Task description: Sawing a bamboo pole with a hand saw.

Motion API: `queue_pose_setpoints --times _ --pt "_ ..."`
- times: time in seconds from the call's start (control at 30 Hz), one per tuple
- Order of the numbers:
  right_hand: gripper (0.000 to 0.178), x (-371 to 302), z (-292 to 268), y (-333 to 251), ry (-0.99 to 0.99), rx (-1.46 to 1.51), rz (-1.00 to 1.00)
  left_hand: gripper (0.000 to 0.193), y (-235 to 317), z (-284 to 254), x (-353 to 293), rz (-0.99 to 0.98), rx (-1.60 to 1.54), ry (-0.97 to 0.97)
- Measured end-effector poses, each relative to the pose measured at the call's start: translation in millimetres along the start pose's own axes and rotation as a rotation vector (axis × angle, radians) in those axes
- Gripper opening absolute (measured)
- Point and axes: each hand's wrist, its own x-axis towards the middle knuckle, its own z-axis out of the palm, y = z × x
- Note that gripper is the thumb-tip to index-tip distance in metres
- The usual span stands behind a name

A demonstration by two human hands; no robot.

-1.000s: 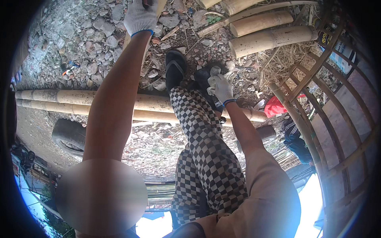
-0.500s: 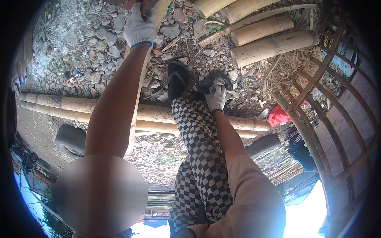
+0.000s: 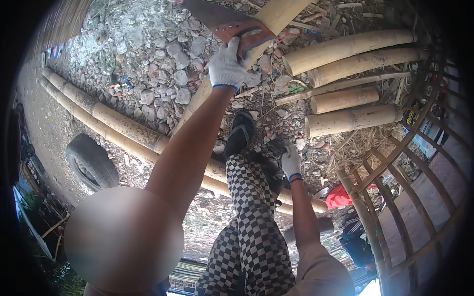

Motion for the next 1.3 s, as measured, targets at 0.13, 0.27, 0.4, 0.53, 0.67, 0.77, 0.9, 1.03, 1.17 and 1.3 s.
queue_pose_setpoints --times 0.13,0.27,0.4,0.53,0.67,0.77,0.9,1.03,1.17,1.3 --pt "0.047 2.6 -98.9 -95.4 -0.073 0.015 -0.135 0.045 19.3 7.8 1.5 0.057 -0.06 0.066" --pt "0.032 -7.6 -137.2 -251.9 -0.216 -0.014 -0.314 0.046 -10.6 -7.4 -4.0 0.027 0.007 0.022" --pt "0.03 16.2 -170.7 -383.2 -0.221 0.064 -0.581 0.046 9.4 0.5 4.2 0.006 0.003 -0.013" --pt "0.037 70.1 -86.5 -511.5 -0.343 0.188 -0.812 0.039 -43.9 26.6 -1.5 -0.12 -0.376 -0.012" --pt "0.046 187.8 -7.7 -594.8 -0.223 -0.012 -0.823 0.04 13.2 2.5 3.3 -0.041 -0.061 -0.08" --pt "0.039 260.7 75.5 -667.3 -0.17 -0.234 -0.848 0.045 10.5 -15.1 11.3 -0.052 -0.026 -0.182" --pt "0.039 312.4 167.8 -722.7 -0.153 -0.442 -0.936 0.045 1.2 -12.7 6.2 -0.072 -0.009 -0.148" --pt "0.03 325.3 220.1 -723.3 -0.226 -0.523 -0.922 0.041 -13.0 -14.3 -5.8 -0.077 0.01 -0.136" --pt "0.049 420.4 205.3 -765.0 0.011 -0.659 -0.922 0.04 21.3 -7.1 35.5 -0.01 -0.058 -0.038" --pt "0.067 351.0 228.9 -737.7 -0.126 -0.803 -0.917 0.044 -8.4 -18.4 1.3 -0.117 -0.148 -0.26"
